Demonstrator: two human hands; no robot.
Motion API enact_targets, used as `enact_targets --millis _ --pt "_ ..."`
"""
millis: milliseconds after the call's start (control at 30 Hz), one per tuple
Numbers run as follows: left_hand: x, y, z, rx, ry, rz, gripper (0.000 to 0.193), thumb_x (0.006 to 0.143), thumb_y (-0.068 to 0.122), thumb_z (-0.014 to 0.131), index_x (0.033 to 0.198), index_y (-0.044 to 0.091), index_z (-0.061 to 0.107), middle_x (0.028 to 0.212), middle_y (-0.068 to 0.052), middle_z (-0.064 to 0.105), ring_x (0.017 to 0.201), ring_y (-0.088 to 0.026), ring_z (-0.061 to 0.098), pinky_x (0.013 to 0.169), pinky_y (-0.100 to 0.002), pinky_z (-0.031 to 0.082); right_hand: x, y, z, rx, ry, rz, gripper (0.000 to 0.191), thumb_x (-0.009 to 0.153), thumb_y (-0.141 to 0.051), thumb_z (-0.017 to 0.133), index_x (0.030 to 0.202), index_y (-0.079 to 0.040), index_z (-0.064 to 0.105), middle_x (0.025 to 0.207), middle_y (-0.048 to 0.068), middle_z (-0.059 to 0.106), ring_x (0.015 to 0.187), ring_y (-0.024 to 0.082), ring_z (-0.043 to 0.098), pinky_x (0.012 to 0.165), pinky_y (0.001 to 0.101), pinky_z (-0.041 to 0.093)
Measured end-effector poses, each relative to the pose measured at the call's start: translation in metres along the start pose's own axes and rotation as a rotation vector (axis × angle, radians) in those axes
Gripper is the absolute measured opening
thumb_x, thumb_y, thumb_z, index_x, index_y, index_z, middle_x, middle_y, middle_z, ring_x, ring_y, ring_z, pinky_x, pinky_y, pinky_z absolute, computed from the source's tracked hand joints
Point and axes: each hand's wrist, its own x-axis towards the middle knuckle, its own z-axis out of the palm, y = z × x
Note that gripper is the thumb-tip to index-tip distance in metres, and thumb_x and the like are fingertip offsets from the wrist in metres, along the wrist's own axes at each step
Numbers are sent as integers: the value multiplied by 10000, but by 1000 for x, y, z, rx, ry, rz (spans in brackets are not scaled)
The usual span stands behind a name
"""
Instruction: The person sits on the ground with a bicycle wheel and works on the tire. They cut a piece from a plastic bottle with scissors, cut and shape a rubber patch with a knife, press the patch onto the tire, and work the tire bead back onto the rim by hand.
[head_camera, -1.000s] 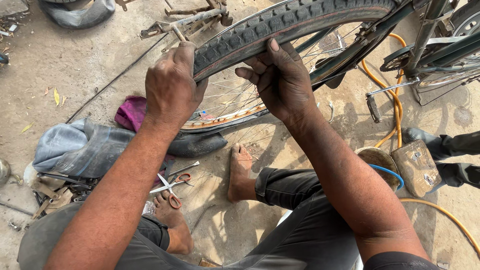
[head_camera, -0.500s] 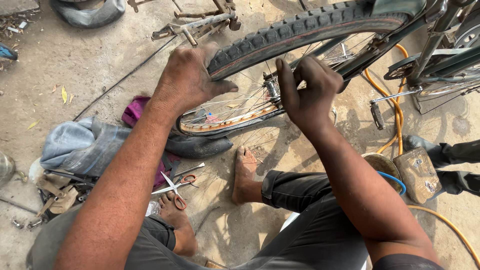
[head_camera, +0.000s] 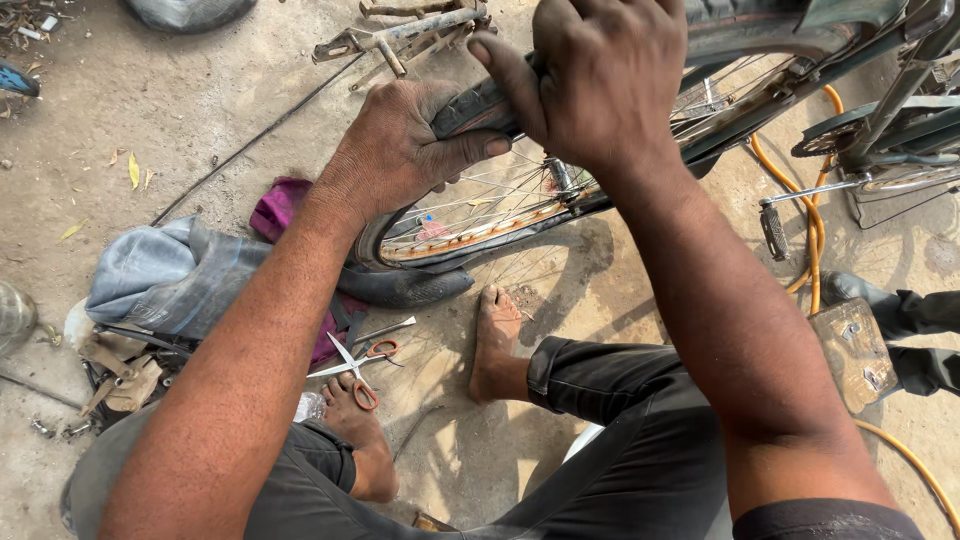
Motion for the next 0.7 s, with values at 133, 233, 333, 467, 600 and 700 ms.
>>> enact_targets --millis 133,233,333,467,600,700 --pt "1 4 6 74 -11 -126 524 842 619 742 944 106 753 605 -31 688 576 -101 715 538 -292 600 -1 11 11 24 32 -56 590 1110 -586 606 674 -187 606 555 13 395 564 187 376 624 415 290" --pt "0 1 7 75 -3 -119 553 827 631 741 950 92 739 605 -32 689 576 -105 725 535 -297 621 -19 24 13 59 237 -140 459 1146 -476 560 811 -174 644 695 12 479 723 175 442 732 414 327" --pt "-1 -3 8 69 19 -107 586 807 644 760 942 74 734 609 -41 695 578 -117 733 549 -308 630 -31 45 12 79 371 -131 412 1161 -447 542 933 -140 694 766 39 540 781 194 511 774 417 362" --pt "0 -4 9 72 31 -76 592 805 653 758 959 82 743 614 -37 698 586 -118 735 560 -307 621 -28 65 12 59 311 -124 432 1149 -441 655 825 -156 674 659 20 497 631 203 452 660 405 335" --pt "1 -1 7 21 -10 -133 624 759 676 752 972 89 747 614 -32 688 564 -121 726 545 -306 629 -16 74 9 112 135 -152 349 1150 -379 617 899 -156 709 586 -39 463 547 127 402 560 322 289" --pt "-1 -3 5 -7 7 -88 669 755 711 729 983 82 748 619 -25 685 560 -128 706 533 -328 608 -21 78 2 53 134 -195 376 1156 -406 600 888 -162 700 590 -43 471 561 122 403 576 309 295"
